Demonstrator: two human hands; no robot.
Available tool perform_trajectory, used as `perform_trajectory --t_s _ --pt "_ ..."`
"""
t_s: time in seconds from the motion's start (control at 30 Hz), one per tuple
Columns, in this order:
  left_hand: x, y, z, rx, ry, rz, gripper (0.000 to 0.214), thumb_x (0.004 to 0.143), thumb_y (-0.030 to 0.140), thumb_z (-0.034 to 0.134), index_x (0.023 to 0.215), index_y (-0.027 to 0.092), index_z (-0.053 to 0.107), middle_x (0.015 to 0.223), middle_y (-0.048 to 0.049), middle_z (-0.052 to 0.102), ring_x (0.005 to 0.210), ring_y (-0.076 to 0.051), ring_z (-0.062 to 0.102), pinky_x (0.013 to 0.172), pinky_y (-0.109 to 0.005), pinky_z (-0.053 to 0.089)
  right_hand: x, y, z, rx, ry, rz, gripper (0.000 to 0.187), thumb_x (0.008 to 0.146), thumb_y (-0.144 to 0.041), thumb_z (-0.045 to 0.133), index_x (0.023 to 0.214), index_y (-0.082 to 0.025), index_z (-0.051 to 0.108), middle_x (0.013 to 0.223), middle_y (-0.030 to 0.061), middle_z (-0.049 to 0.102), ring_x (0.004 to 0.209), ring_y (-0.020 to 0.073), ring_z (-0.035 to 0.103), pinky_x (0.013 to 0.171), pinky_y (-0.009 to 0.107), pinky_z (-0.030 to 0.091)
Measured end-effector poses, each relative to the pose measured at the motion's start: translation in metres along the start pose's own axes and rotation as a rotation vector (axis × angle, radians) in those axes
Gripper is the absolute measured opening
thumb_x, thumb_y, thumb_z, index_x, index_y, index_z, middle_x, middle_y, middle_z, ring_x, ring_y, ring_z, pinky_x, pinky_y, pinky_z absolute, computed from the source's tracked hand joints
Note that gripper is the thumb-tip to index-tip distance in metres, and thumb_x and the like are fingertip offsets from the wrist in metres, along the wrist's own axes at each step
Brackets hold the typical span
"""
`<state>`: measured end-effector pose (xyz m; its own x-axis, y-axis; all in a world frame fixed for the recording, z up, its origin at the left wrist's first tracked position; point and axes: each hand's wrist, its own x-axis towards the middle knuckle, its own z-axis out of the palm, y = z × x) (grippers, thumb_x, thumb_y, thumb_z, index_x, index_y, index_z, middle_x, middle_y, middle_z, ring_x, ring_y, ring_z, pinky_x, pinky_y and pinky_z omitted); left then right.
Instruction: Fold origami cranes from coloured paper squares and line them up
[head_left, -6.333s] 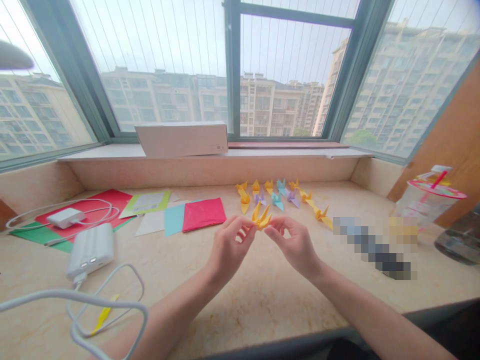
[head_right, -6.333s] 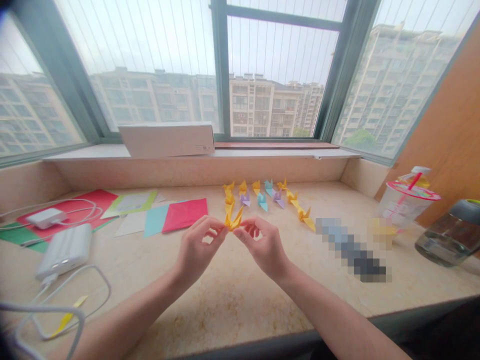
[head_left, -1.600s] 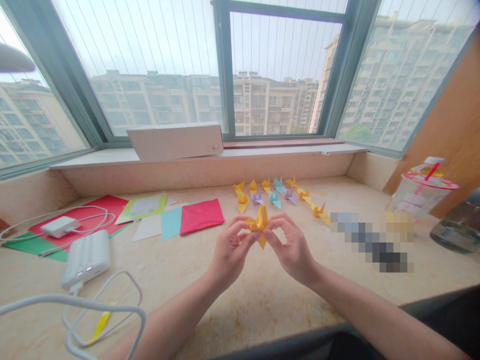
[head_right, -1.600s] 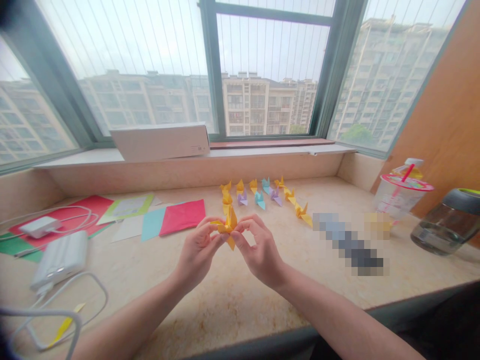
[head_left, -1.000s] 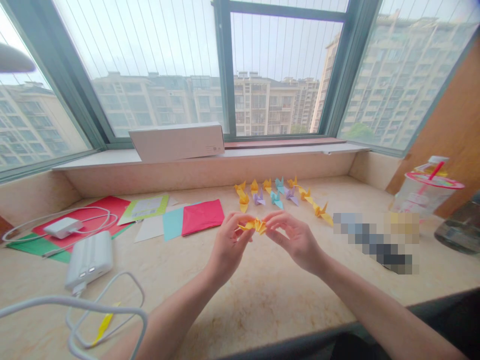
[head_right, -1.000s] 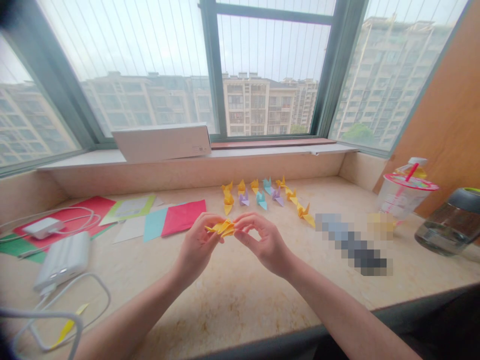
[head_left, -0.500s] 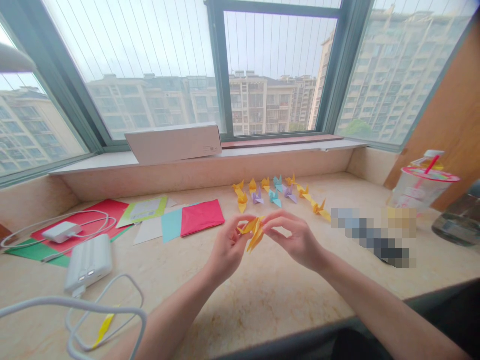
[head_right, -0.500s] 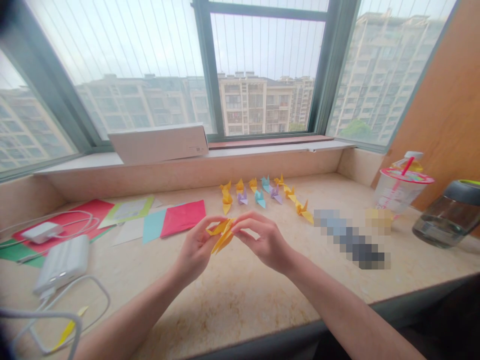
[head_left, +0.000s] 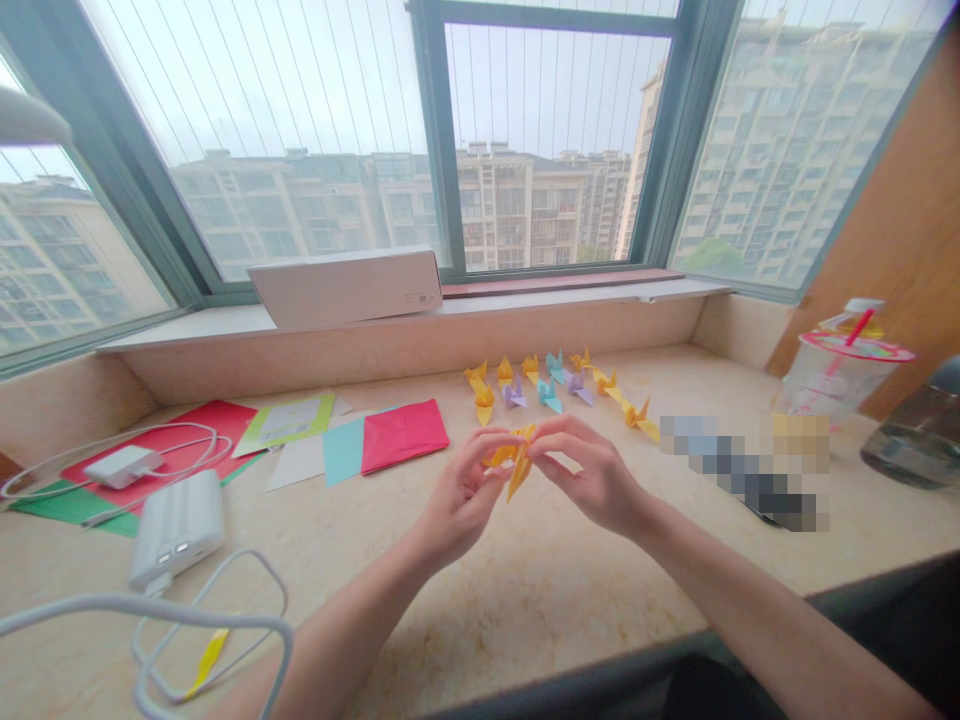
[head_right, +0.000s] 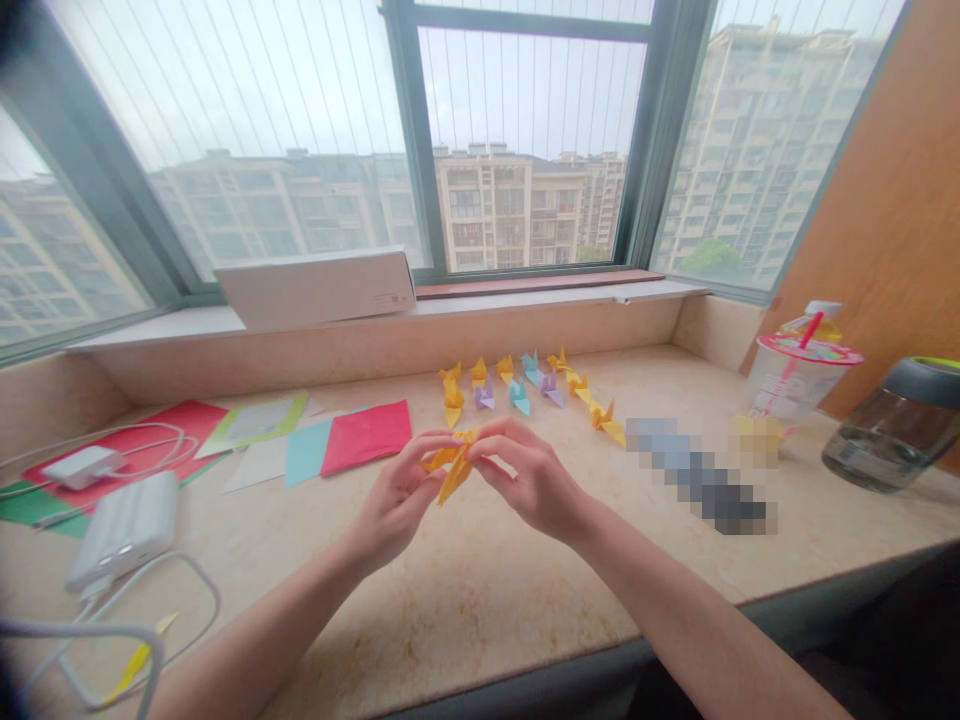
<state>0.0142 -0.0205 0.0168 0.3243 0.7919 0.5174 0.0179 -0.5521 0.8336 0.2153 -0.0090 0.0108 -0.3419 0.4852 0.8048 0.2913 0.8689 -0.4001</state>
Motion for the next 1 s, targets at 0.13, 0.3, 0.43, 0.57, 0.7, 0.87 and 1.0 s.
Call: perform_trajectory --t_s 0.13,0.3,0.43,0.57,0.7,0.87,1.0 --pt "-0.001 -0.001 0.0 -0.021 -0.021 0.013 0.024 0.093 0.019 0.057 0.115 0.023 0.065 0.119 -0.0079 0.056 0.086 -0.014 0.058 0.066 -0.021 0.047 -0.001 0.0 -0.002 -0.031 0.04 -0.02 0.014 0.093 -0.013 0.06 0.102 -0.022 0.066 0.103 0.0071 0.063 0.098 0.0189 0.063 0.087 0.035 0.054" --pt "-0.003 0.0 -0.002 -0.014 -0.109 0.037 0.03 0.096 0.024 0.053 0.124 0.026 0.063 0.125 -0.01 0.049 0.098 -0.017 0.058 0.071 -0.022 0.05 -0.002 0.001 -0.005 -0.047 0.02 -0.08 0.018 0.094 -0.011 0.057 0.106 -0.023 0.064 0.106 0.0073 0.062 0.1 0.019 0.062 0.087 0.035 0.054" --pt "-0.003 0.0 -0.003 -0.022 -0.148 0.038 0.023 0.095 0.023 0.055 0.116 0.025 0.064 0.122 -0.0101 0.049 0.111 -0.021 0.056 0.08 -0.025 0.052 -0.002 0.001 -0.006 -0.057 -0.012 -0.096 0.02 0.094 -0.01 0.055 0.107 -0.022 0.063 0.108 0.0079 0.062 0.102 0.019 0.062 0.088 0.034 0.054" --pt "-0.002 -0.005 -0.002 -0.1 -0.113 0.042 0.018 0.091 0.02 0.062 0.108 0.024 0.064 0.122 -0.0085 0.05 0.116 -0.022 0.057 0.089 -0.029 0.052 -0.003 0.0 -0.004 -0.065 0.006 -0.064 0.016 0.094 -0.012 0.055 0.105 -0.023 0.062 0.109 0.008 0.062 0.103 0.0196 0.062 0.089 0.035 0.053" --pt "0.001 -0.01 0.002 -0.162 -0.042 0.041 0.01 0.088 0.022 0.067 0.099 0.022 0.067 0.116 -0.0073 0.053 0.111 -0.02 0.06 0.09 -0.031 0.054 -0.003 -0.002 0.0 -0.071 0.029 -0.027 0.013 0.095 -0.015 0.054 0.103 -0.022 0.06 0.108 0.0092 0.062 0.104 0.0211 0.063 0.091 0.038 0.053" --pt "0.002 -0.007 0.004 -0.168 0.063 0.028 0.009 0.086 0.027 0.07 0.087 0.018 0.068 0.111 -0.007 0.056 0.102 -0.018 0.063 0.083 -0.028 0.057 -0.002 -0.004 0.004 -0.033 0.02 0.033 0.01 0.094 -0.016 0.055 0.102 -0.021 0.06 0.112 0.0102 0.061 0.109 0.0219 0.06 0.095 0.039 0.05" --pt "0.002 -0.006 0.005 -0.154 0.1 0.029 0.01 0.084 0.026 0.072 0.08 0.018 0.068 0.109 -0.0063 0.056 0.099 -0.017 0.064 0.082 -0.028 0.058 -0.002 -0.005 0.008 0.024 0.027 0.079 0.006 0.092 -0.022 0.061 0.098 -0.022 0.062 0.116 0.01 0.06 0.114 0.0227 0.058 0.099 0.04 0.047"
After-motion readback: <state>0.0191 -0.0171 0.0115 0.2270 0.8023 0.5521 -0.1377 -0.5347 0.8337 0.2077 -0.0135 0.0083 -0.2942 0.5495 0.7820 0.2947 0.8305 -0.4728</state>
